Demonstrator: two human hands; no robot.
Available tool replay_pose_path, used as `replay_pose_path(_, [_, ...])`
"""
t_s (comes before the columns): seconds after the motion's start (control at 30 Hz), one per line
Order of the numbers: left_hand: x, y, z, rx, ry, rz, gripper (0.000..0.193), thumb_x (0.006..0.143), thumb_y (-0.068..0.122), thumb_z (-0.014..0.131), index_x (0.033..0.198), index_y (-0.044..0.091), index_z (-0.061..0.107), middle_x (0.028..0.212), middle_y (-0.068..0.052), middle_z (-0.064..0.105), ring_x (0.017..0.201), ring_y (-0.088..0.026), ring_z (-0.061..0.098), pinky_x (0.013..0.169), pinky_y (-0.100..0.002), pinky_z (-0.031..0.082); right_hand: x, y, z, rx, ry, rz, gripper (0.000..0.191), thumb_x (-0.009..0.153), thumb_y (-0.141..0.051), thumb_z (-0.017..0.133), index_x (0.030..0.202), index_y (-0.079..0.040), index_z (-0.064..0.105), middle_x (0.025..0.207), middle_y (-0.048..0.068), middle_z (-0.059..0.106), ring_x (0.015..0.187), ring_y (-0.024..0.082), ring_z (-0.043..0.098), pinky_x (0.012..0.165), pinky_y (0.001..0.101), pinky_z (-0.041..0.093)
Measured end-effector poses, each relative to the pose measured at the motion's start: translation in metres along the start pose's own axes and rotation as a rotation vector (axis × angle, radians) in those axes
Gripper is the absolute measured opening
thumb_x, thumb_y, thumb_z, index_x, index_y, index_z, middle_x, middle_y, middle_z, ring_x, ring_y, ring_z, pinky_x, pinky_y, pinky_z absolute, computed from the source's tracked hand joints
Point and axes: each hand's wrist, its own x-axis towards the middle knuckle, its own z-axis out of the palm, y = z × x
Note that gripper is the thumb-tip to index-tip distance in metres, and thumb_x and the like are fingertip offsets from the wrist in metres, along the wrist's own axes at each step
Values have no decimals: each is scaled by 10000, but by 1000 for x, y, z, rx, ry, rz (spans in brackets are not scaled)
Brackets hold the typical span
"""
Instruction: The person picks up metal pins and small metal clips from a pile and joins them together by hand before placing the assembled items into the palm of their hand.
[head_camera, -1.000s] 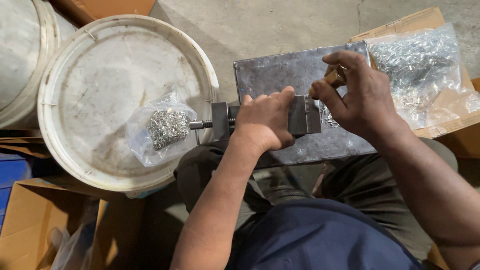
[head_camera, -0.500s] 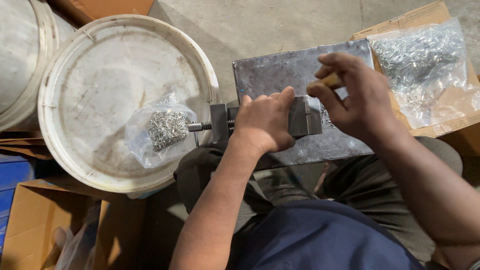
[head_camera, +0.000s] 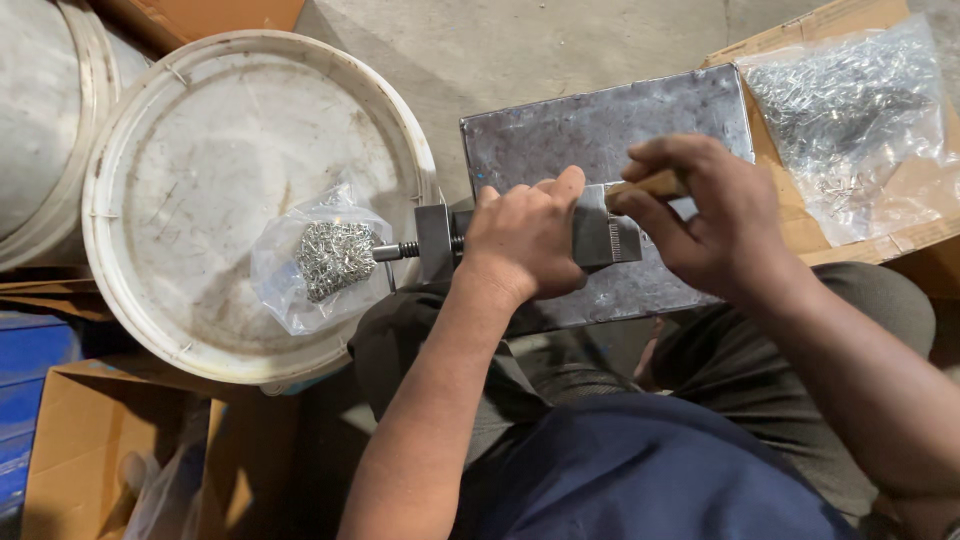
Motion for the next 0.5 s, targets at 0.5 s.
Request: replay_pose_path(0.5, [3, -5, 10, -23, 94, 42, 607, 630, 280, 810, 1112, 134, 472, 1034, -84, 720, 1024, -340, 682, 898, -565, 455, -3, -6, -4, 22, -11, -78, 336, 986, -147, 768, 1231, -26, 573, 1059, 90, 743, 952, 231, 766, 803, 341, 582])
